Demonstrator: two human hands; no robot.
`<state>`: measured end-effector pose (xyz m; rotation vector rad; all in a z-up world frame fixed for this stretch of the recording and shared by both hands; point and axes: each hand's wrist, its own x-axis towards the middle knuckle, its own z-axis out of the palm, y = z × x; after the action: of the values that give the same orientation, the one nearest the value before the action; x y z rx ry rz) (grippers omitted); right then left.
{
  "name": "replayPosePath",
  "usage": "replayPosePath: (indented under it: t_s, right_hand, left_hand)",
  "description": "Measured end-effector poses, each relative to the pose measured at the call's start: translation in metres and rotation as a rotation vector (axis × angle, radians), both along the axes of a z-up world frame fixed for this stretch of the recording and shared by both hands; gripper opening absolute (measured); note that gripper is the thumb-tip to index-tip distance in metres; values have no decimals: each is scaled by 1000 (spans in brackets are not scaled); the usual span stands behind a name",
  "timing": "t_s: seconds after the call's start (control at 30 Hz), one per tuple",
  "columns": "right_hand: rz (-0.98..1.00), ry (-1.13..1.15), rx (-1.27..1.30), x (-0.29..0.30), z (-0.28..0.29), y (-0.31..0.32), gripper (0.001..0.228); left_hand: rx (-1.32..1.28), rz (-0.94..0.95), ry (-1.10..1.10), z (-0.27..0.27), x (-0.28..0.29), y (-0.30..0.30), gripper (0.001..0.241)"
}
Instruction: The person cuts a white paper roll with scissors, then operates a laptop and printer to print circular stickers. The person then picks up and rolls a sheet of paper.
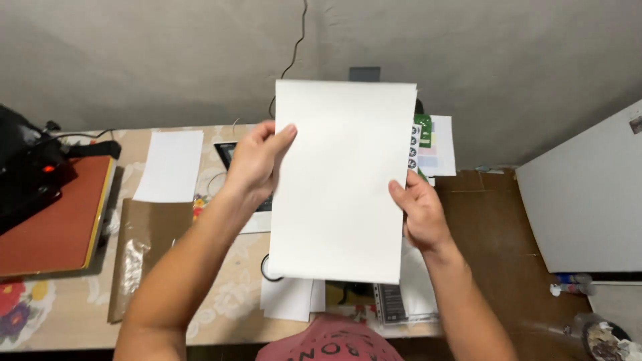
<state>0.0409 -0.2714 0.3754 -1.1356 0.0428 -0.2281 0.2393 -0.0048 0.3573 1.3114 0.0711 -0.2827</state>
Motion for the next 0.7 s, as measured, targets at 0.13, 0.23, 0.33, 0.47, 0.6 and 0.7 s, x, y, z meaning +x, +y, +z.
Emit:
replayPosePath:
  t_s: [0.13,0.23,0.33,0.47,0.6,0.7]
  right_hand:
    - [75,129,16,-80,-13,60,33]
    - [137,258,1,-129,-11,92,28]
    - [173,237,-217,-156,-16,116,56]
    - [190,160,-118,-175,-22,138,52]
    - [223,111,-137,-188,-22,141,49]
    - [152,123,-153,-198,-18,141,55]
  left_hand:
    - [-137,-84,73,28,-173,89,55]
    - [-302,97,378,29,-263,130,63]
    - [-496,83,399,26,-311,166,67]
    - [-529,-34,175,33,-339,200,68]
    - [-308,-126,-36,34,-349,219,67]
    - [-366,-186,-81,35,-357,221,66]
